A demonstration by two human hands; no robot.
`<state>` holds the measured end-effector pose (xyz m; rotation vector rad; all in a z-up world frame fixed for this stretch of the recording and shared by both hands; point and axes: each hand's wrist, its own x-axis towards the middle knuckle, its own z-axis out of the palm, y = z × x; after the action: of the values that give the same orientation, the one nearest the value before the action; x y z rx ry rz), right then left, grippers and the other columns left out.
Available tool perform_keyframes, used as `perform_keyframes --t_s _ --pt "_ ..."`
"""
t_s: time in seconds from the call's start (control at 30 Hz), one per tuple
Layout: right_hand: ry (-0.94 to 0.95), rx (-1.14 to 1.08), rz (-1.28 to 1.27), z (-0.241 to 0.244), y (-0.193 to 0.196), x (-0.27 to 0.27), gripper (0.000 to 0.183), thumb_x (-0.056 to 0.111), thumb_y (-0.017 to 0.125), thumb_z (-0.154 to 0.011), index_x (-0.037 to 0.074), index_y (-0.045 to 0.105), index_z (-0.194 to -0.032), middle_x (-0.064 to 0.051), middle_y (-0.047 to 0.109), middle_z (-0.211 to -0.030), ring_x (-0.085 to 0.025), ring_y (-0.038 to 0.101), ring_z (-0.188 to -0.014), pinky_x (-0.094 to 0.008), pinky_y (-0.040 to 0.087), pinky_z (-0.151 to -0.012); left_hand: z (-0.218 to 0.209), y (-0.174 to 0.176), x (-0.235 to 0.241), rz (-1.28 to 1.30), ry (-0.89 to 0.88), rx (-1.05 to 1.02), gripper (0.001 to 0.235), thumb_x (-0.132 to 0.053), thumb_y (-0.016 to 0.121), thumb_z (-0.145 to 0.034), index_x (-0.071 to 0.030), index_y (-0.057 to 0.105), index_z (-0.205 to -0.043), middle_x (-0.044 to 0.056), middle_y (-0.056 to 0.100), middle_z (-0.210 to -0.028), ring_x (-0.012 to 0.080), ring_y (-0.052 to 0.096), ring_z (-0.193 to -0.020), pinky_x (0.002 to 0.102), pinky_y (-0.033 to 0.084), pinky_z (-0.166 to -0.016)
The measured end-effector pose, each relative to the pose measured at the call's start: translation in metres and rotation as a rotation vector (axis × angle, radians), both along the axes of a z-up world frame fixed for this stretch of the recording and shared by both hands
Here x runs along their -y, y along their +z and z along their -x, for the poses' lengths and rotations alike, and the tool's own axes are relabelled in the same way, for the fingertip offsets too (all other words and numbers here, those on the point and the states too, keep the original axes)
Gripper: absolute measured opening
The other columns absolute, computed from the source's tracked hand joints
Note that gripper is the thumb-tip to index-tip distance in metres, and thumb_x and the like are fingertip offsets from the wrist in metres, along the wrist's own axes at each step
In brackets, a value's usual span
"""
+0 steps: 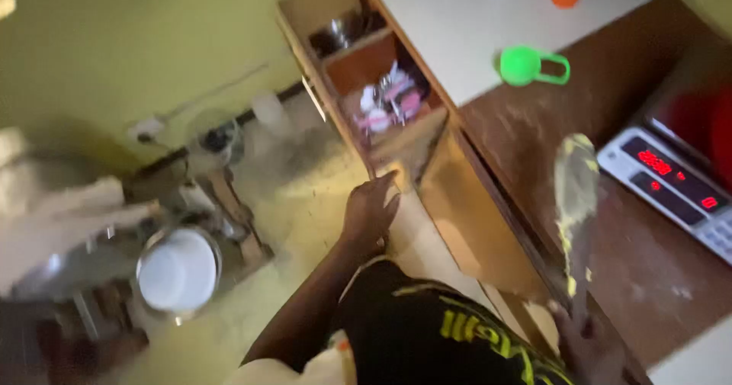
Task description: Scraping a yellow mixture from a red bowl into a silver mixing bowl using spatulas
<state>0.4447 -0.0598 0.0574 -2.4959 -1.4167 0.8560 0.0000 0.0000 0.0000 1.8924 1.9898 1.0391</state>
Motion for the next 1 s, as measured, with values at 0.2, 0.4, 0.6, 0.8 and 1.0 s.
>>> perform_keyframes --t_s 0.2,0.4,0.6,0.8,1.0 --pt "-0.041 -0.096 -0.249 0.018 -0.047 -0.01 0.037 0.035 0.087 -0.094 0.009 0.085 -0.12 -0.015 0.081 -0.085 -0.023 0.072 -0.075 -0.038 0.053 -0.072 0.068 -0.088 -0.223 0.191 0.127 -0.585 0.052 -0.06 0.068 -0.09 -0.016 0.076 -0.118 0.011 0.076 -0.113 0.0395 0.076 -0.1 0.056 0.064 -0.068" --pt "-0.332 0.029 -0.308 0.094 -0.003 -0.004 0.037 0.041 0.092 -0.087 0.015 0.083 -0.112 -0.008 0.083 -0.078 -0.015 0.072 -0.071 -0.035 0.058 -0.071 0.12 -0.21 -0.357 0.18 -0.138 -0.414 0.046 -0.046 0.064 -0.096 -0.043 0.069 -0.142 0.002 0.079 -0.135 0.0329 0.079 -0.088 0.049 0.056 -0.081" --pt "-0.596 -0.097 -0.489 0.112 0.026 0.005 0.037 0.025 0.094 -0.088 0.009 0.065 -0.103 -0.005 0.065 -0.087 -0.015 0.059 -0.08 -0.031 0.047 -0.076 0.121 -0.212 -0.359 0.321 0.181 -0.56 0.024 -0.032 0.067 -0.101 -0.012 0.081 -0.099 0.012 0.081 -0.1 0.0283 0.079 -0.09 0.042 0.062 -0.073" --pt "-0.652 -0.09 -0.635 0.123 0.073 0.006 0.046 0.033 0.047 -0.122 0.007 0.055 -0.084 -0.009 0.059 -0.056 -0.021 0.054 -0.052 -0.037 0.044 -0.058 0.159 -0.238 -0.328 0.017 -0.266 -0.652 0.035 -0.048 0.071 -0.1 -0.019 0.078 -0.082 0.004 0.079 -0.087 0.0254 0.077 -0.076 0.043 0.059 -0.069" --pt "-0.788 -0.422 -0.834 0.083 0.059 -0.033 0.042 0.044 0.05 -0.122 0.022 0.051 -0.087 0.005 0.043 -0.074 -0.009 0.042 -0.068 -0.032 0.037 -0.059 0.094 -0.214 -0.177 -0.084 -0.089 -0.469 0.039 -0.05 0.066 -0.108 -0.017 0.066 -0.088 0.004 0.063 -0.071 0.0237 0.059 -0.062 0.041 0.047 -0.059"
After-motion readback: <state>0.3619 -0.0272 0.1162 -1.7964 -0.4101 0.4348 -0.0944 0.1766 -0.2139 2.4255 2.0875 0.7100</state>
